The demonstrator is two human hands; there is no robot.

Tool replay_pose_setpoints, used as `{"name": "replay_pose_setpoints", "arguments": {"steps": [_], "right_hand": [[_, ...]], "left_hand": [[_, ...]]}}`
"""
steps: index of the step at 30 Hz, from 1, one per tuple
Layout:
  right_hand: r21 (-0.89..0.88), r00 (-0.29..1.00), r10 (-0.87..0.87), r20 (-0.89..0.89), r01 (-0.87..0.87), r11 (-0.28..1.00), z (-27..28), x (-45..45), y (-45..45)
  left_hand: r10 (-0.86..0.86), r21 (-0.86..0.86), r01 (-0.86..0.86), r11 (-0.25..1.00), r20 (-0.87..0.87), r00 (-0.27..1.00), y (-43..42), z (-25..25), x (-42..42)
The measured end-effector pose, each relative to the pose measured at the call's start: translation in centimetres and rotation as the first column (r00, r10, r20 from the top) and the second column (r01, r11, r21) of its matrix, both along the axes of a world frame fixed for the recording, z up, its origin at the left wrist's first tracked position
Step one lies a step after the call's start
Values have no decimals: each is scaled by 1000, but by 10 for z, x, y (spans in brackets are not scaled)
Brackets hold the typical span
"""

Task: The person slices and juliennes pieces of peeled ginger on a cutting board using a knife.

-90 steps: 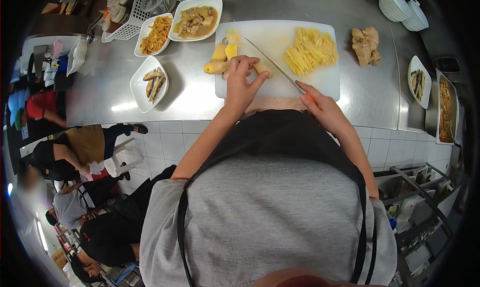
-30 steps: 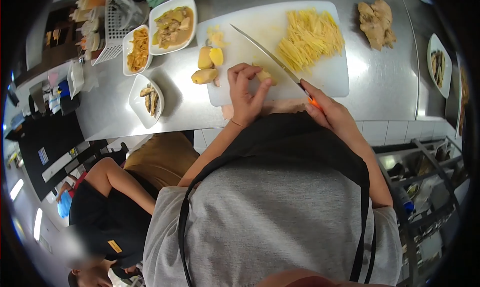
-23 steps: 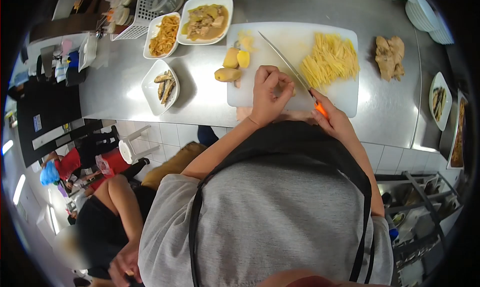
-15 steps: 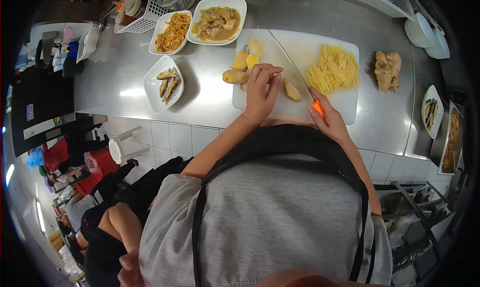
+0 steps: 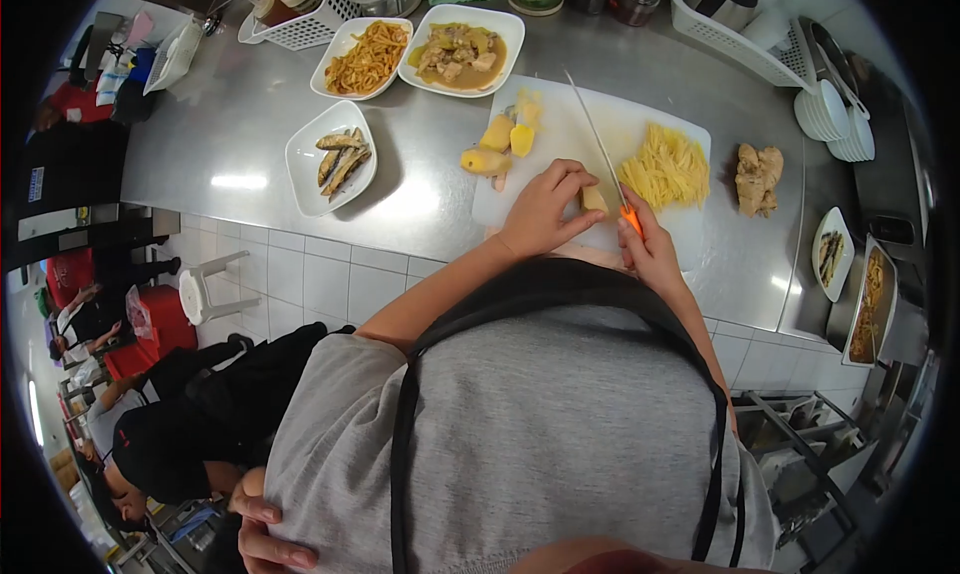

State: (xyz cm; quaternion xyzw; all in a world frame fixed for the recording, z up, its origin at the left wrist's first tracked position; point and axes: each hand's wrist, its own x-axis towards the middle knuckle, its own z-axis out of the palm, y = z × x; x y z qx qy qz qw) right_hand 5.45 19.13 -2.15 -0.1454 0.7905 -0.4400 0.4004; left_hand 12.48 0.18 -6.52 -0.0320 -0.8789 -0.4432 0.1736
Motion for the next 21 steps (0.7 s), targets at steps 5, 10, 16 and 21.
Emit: {"name": "replay_pose_setpoints", "arguments": {"steps": [5,10,16,21], "right_hand": [[-52,975,43,-219,-55,997,-12,5,0],[17,1000,-28,-4,29,999,3,-1,-4],[-178,964,-4,-266,-45,983,-15,4,6],[-219,896,-30,-443,-76,973,-43,3,3]], "left_hand": [[-1,-12,1,1000,-67,998,1,-8,-3],[-31,70,39,997,-106,994,4,-4,-3],[35,12,-35,999,-59,998,10,-7,-2],[15,-40,-15,999,-2,1000,10,-4,0]]}}
